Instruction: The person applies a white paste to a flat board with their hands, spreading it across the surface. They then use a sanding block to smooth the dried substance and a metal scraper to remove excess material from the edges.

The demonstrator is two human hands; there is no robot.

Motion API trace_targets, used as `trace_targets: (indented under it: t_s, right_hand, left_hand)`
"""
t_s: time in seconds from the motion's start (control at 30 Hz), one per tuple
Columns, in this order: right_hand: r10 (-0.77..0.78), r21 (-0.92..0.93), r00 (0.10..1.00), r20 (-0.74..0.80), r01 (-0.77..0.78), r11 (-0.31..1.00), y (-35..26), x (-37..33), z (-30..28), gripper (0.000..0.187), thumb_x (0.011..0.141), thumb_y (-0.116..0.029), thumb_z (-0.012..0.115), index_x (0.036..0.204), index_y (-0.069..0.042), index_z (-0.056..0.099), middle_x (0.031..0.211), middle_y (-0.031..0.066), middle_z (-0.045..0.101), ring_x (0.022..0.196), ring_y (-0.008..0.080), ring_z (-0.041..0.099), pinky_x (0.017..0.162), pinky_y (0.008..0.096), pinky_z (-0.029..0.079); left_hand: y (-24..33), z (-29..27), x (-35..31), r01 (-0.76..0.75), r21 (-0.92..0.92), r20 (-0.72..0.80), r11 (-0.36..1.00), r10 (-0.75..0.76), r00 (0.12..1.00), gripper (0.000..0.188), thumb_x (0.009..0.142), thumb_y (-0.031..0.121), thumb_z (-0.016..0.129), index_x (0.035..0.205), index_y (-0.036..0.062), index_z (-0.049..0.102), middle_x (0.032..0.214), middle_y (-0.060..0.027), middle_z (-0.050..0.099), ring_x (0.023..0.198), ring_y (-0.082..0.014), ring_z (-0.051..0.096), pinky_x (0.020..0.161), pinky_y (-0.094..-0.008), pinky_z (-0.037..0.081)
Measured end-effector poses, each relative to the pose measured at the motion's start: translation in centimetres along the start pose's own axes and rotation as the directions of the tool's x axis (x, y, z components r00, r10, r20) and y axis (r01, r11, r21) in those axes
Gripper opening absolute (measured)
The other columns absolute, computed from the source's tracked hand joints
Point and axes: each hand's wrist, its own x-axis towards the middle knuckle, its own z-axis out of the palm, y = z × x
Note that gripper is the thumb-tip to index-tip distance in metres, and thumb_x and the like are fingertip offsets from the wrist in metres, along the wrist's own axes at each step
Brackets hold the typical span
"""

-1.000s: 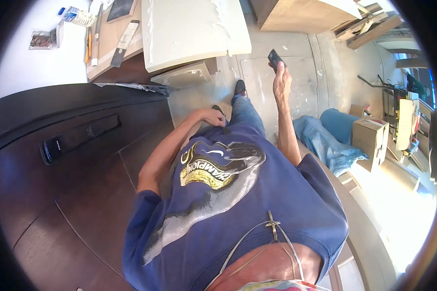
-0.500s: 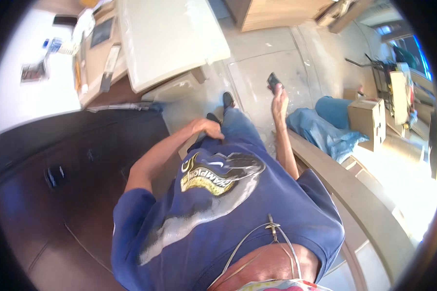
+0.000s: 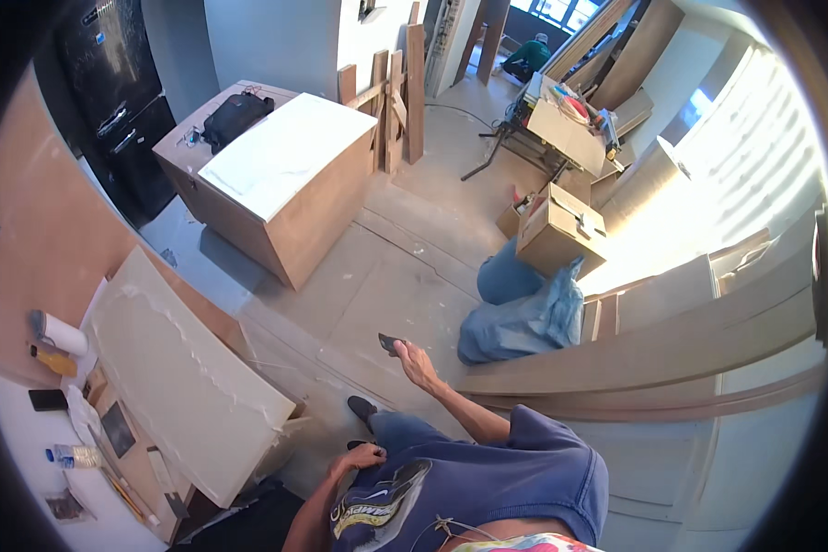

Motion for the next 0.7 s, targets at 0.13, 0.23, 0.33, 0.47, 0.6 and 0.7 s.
trace_targets:
  t_s: [0.13,0.23,0.33,0.47,0.6,0.7]
  right_hand:
    - [-0.013,-0.027,0.997,0.078,0.015,1.000,0.3,3.6,2.0,0.057,0.112,-0.045,0.038,0.112,0.001,0.072,0.105,0.0238,0.075,0.102,0.0408,0.070,0.092,0.0460,0.051]
    - [-0.120,-0.108,0.983,0.141,0.135,0.985,-0.2,5.0,3.5,0.052,0.112,-0.039,0.040,0.116,0.004,0.070,0.108,0.0302,0.071,0.105,0.0489,0.066,0.087,0.0505,0.051]
    - [-0.096,0.003,0.949,0.301,0.100,0.995,-3.2,5.2,4.7,0.060,0.113,-0.045,0.037,0.127,0.006,0.066,0.116,0.0274,0.072,0.098,0.0386,0.071,0.087,0.0440,0.052]
    - [-0.124,0.205,0.953,0.276,0.068,0.976,0.0,6.8,7.0,0.068,0.113,-0.051,0.036,0.130,0.009,0.063,0.112,0.0194,0.075,0.101,0.0286,0.072,0.095,0.0401,0.052]
    - [-0.204,0.260,0.936,0.288,0.128,0.957,-6.8,7.8,8.8,0.068,0.114,-0.049,0.036,0.133,0.011,0.061,0.113,0.0224,0.074,0.108,0.0281,0.071,0.101,0.0396,0.052]
    - [-0.384,0.276,0.868,0.314,0.304,0.912,-15.1,8.2,11.0,0.071,0.113,-0.052,0.035,0.134,0.011,0.060,0.115,0.0239,0.074,0.110,0.0301,0.073,0.103,0.0386,0.051]
  left_hand:
    - [-2.5,-1.4,1.1,-0.112,0.072,-0.017,0.991,0.114,0.993,0.033,0.099,0.025,0.057,0.119,0.0044,0.072,0.113,-0.0162,0.074,0.101,-0.0239,0.067,0.093,-0.0416,0.050]
    - [-5.4,-0.6,2.8,-0.180,-0.010,0.055,0.984,0.181,0.982,0.032,0.099,0.021,0.055,0.115,-0.0014,0.071,0.104,-0.0183,0.074,0.091,-0.0310,0.067,0.086,-0.0448,0.052]
    - [-8.2,1.1,3.7,-0.571,0.307,-0.001,0.762,0.600,0.800,0.026,0.091,0.022,0.060,0.094,-0.0009,0.071,0.079,-0.0163,0.070,0.067,-0.0244,0.060,0.062,-0.0428,0.048]
    - [-1.2,0.0,-2.2,-0.107,-0.323,-0.266,0.941,0.018,0.964,0.034,0.091,0.031,0.062,0.099,-0.0003,0.073,0.081,-0.0125,0.072,0.069,-0.0237,0.061,0.063,-0.0433,0.047]
    - [-2.0,1.4,-3.4,-0.037,-0.441,-0.280,0.897,-0.098,0.955,0.036,0.091,0.034,0.063,0.103,0.0020,0.075,0.083,-0.0082,0.073,0.073,-0.0213,0.062,0.069,-0.0432,0.049]
    - [-6.2,3.3,-1.0,0.026,-0.458,-0.179,0.889,-0.121,0.976,0.037,0.091,0.035,0.064,0.105,0.0031,0.076,0.086,-0.0057,0.074,0.078,-0.0191,0.063,0.073,-0.0428,0.050]
